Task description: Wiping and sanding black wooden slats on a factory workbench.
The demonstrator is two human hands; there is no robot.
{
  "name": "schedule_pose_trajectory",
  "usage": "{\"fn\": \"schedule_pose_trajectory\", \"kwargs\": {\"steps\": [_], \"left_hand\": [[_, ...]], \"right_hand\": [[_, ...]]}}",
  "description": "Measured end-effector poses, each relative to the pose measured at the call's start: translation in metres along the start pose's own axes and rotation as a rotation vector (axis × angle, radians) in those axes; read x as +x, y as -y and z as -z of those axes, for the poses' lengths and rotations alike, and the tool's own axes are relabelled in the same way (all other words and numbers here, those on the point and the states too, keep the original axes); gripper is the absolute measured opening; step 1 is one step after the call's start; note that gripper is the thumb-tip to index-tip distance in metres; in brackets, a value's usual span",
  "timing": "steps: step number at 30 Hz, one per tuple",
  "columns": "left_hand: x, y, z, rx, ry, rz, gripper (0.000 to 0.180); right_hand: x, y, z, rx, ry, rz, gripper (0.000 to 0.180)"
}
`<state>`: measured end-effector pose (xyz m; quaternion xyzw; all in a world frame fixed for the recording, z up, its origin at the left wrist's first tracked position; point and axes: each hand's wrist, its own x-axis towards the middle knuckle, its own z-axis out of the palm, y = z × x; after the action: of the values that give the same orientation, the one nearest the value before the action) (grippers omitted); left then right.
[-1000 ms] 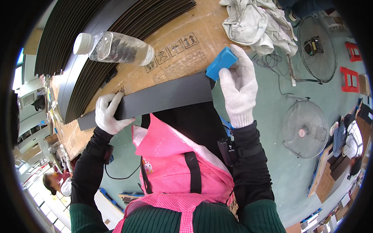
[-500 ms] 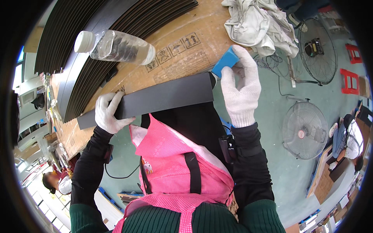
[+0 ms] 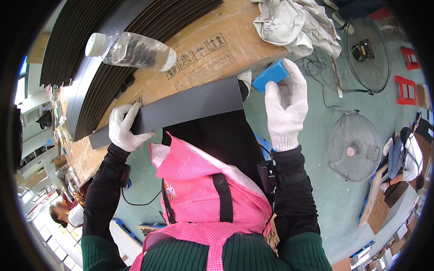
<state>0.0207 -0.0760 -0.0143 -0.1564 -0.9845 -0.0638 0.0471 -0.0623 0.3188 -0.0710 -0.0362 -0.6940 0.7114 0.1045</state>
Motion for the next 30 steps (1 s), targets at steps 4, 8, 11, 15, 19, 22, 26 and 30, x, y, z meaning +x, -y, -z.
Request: {"fn": "schedule_pose_trajectory", "kwargs": {"steps": [4,8,11,15,19,22,26,30], "left_hand": [[-0.001,0.0,0.001,0.004,-0.009,-0.01,0.092],[0.0,0.0,0.001,0.004,0.008,0.0,0.091],[0.001,-0.001,0.001,0.007,0.01,-0.002,0.091],[0.001,0.0,0.002,0.009,0.014,-0.005,0.091],[0.0,-0.001,0.002,0.011,0.012,-0.006,0.09],[0.0,-0.001,0.002,0.014,-0.002,-0.011,0.09],[0.002,-0.003,0.003,0.009,0.003,-0.008,0.09],[0.002,-0.002,0.001,0.005,-0.003,-0.012,0.091]], "right_hand": [[-0.018,0.005,0.002,0.031,-0.002,-0.007,0.06],[-0.039,-0.001,0.002,0.034,-0.014,0.073,0.063],[-0.051,-0.015,0.007,-0.053,0.008,0.176,0.063],[-0.069,-0.027,0.013,-0.164,-0.018,0.216,0.063],[-0.061,-0.024,0.008,-0.129,-0.043,0.205,0.064],[-0.028,-0.011,-0.016,-0.05,-0.068,0.175,0.061],[0.004,-0.01,-0.03,-0.056,-0.009,0.196,0.055],[-0.01,-0.016,-0.02,-0.085,0.004,0.236,0.056]]}}
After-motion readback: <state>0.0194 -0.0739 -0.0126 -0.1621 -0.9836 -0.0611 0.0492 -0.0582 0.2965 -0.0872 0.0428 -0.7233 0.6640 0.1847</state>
